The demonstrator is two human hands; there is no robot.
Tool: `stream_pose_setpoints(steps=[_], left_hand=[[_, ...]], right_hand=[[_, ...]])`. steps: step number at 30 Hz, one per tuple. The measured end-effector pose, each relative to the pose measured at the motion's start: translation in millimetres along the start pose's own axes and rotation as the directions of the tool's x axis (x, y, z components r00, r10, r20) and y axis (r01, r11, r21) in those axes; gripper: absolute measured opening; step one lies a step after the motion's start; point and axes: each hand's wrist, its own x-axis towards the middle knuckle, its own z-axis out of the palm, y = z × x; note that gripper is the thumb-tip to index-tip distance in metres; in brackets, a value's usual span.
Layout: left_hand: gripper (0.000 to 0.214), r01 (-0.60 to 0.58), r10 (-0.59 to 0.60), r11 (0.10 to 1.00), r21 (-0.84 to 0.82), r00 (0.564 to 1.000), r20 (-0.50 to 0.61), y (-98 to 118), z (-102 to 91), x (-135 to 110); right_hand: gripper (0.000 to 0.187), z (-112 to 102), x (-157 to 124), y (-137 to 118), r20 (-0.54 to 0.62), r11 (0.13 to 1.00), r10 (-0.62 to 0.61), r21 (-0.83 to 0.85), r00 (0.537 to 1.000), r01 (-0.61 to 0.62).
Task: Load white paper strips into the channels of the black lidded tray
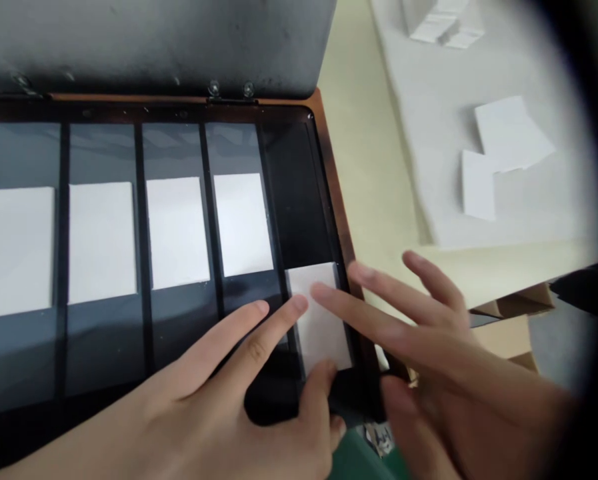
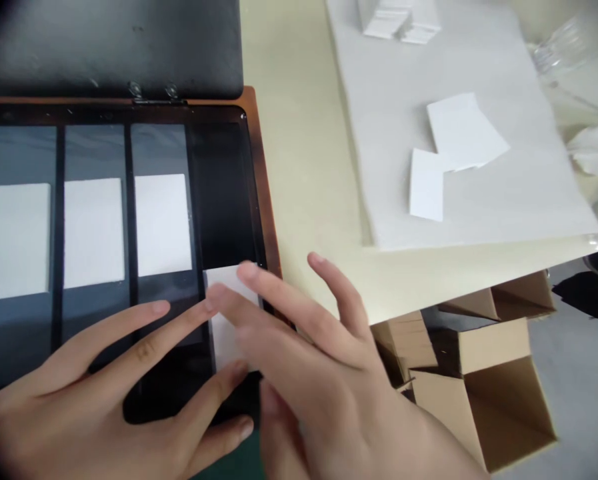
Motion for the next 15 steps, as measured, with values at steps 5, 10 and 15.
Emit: stream_pose_setpoints(steps=[5, 10, 15], left_hand=[[0.032, -0.095, 0.093, 0.995, 0.039, 0.994, 0.062, -4, 3.7, -1], [0.040, -0.150, 0.146, 0.988, 0.031, 0.983, 0.109, -9, -1.7, -3], [0.038, -0.143, 0.143, 0.990, -0.009, 0.986, 0.089, -7, 0.9, -3]], right_hand=[[0.050, 4, 5, 11, 0.075, 0.997, -0.049, -0.050, 0.996, 0.053], [0.045, 0, -9, 20, 0.038, 0.992, -0.068, -0.108, 0.997, 0.072], [0.029, -7, -27, 18, 0.119, 0.972, -0.159, -0.155, 0.980, 0.176]])
